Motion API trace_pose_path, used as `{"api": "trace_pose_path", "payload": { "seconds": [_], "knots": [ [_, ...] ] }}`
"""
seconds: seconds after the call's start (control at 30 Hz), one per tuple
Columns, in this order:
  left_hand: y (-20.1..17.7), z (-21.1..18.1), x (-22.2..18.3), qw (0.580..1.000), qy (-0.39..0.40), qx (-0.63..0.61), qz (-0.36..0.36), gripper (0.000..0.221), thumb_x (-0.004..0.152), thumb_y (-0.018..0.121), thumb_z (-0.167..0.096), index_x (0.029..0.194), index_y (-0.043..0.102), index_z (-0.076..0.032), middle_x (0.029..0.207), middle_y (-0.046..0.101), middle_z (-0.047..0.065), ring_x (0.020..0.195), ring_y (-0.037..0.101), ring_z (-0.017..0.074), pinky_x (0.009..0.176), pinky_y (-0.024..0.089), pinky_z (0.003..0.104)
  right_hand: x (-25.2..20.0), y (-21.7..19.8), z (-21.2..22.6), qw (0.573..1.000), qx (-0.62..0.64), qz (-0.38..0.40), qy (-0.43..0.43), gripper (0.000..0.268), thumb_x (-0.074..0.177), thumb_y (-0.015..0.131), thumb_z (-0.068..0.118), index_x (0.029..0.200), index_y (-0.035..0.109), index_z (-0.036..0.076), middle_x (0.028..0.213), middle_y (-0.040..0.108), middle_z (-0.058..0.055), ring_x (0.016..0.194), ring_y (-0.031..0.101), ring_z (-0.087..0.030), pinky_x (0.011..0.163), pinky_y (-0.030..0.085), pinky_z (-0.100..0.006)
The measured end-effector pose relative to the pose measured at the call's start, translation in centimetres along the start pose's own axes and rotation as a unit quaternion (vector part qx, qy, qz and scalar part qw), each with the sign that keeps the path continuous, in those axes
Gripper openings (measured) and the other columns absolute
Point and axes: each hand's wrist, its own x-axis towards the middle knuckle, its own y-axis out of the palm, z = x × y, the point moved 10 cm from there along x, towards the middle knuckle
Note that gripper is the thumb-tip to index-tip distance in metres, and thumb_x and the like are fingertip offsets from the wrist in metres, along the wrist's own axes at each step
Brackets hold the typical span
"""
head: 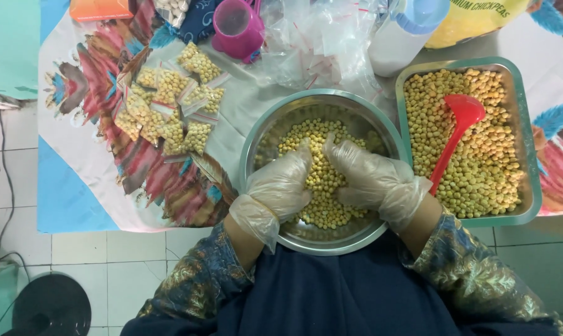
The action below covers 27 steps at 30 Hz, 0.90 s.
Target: Manually packaging dried chickpeas into small plastic bags from a large bowl.
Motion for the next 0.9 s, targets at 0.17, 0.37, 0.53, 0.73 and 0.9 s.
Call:
{"api": "trace_pose_path", "payload": {
  "seconds": [0.17,0.37,0.53,0.73,0.9],
  "knots": [
    [0.1,-1.2,-0.3,0.998,0.042,-0.022,-0.044,0.093,0.082,0.068,-0.025,0.161,0.022,-0.009,0.131,0.060,0.024,0.121,0.062,0.0424,0.107,0.053,0.052,0.1,-1.5,1.3,0.974,0.211,0.029,0.073,0.088,0.074,0.082,0.019,0.156,0.048,0.022,0.138,0.062,-0.017,0.123,0.063,-0.035,0.102,0.057,-0.045],
    [-2.3,-1.2,-0.6,0.989,0.096,0.003,-0.111,0.092,0.092,0.065,-0.032,0.164,0.014,-0.005,0.137,0.057,0.024,0.130,0.054,0.0454,0.111,0.047,0.056,0.6,-5.7,2.7,0.965,0.259,-0.029,-0.018,0.076,0.081,0.079,0.011,0.151,0.056,0.029,0.137,0.065,-0.006,0.121,0.063,-0.027,0.090,0.060,-0.040],
    [-4.3,0.0,1.3,0.988,0.038,0.107,-0.102,0.126,0.078,0.077,-0.060,0.160,0.013,0.010,0.146,0.049,0.029,0.128,0.055,0.0490,0.109,0.047,0.057,3.2,-3.6,-1.4,0.999,0.023,0.012,0.047,0.116,0.068,0.085,0.057,0.164,0.028,0.026,0.149,0.046,-0.018,0.138,0.046,-0.042,0.107,0.047,-0.058],
    [-4.0,1.3,4.1,0.995,0.006,0.087,-0.054,0.127,0.067,0.082,-0.069,0.158,0.025,-0.001,0.126,0.061,0.017,0.117,0.066,0.0402,0.096,0.059,0.051,5.7,-2.1,-1.2,0.990,-0.022,0.095,0.104,0.126,0.059,0.088,0.060,0.164,0.028,0.023,0.149,0.047,-0.021,0.136,0.048,-0.046,0.106,0.047,-0.064],
    [-1.4,2.9,4.3,0.999,0.004,0.049,0.002,0.094,0.071,0.077,-0.052,0.145,0.041,-0.007,0.119,0.067,0.014,0.115,0.068,0.0352,0.093,0.060,0.049,6.7,0.5,-1.3,0.986,-0.036,0.126,0.107,0.103,0.059,0.088,0.052,0.149,0.048,0.024,0.134,0.058,-0.013,0.125,0.059,-0.040,0.099,0.056,-0.056]
  ]
}}
